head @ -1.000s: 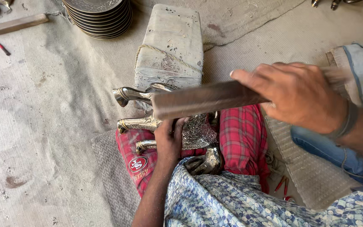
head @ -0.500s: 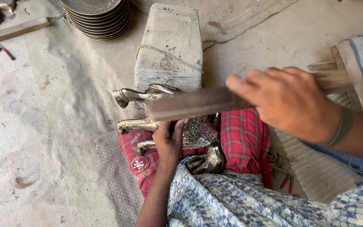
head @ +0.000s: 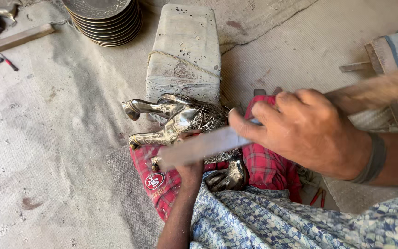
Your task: The person sits on the floor and uses a chisel and hammer to engrave a decorative pattern onto a silver-colored metal object shaped like an animal. The person repeatedly strikes the chisel to create fine details on the surface.
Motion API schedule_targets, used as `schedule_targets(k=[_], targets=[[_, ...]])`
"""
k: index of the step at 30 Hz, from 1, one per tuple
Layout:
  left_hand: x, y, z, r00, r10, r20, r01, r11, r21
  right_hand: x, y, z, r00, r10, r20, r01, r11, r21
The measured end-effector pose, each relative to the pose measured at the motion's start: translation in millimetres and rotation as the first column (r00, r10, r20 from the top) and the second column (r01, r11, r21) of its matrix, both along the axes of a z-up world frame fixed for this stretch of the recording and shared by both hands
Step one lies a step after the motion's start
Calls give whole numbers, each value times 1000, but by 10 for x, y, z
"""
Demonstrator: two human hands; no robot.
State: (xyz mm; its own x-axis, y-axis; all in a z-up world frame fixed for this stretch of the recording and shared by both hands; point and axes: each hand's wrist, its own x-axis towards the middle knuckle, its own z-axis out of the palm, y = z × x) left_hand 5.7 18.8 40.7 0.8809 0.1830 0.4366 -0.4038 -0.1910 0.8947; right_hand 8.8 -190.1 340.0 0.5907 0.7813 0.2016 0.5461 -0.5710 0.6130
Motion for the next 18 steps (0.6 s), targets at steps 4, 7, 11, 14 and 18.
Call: schedule_targets(k=[4,7,11,14,18], targets=[[-62,-91,-25,996,-83,-37,74,978,-194,-37,89,83,990,64,-126,-40,983,181],[-61,-99,-109,992,-109,-55,88,951,-296,-19,135,131,999,31,8,-31,998,63],[-77,-140,-221,970,-241,-28,181,797,-576,30,157,165,998,50,-38,-48,998,50],[-119,-175,-246,967,-252,-22,191,782,-593,40,89,126,976,108,-189,-75,982,174],[-153,-176,-207,985,-111,-132,57,933,-355,30,-93,97,963,146,-227,-85,962,258]])
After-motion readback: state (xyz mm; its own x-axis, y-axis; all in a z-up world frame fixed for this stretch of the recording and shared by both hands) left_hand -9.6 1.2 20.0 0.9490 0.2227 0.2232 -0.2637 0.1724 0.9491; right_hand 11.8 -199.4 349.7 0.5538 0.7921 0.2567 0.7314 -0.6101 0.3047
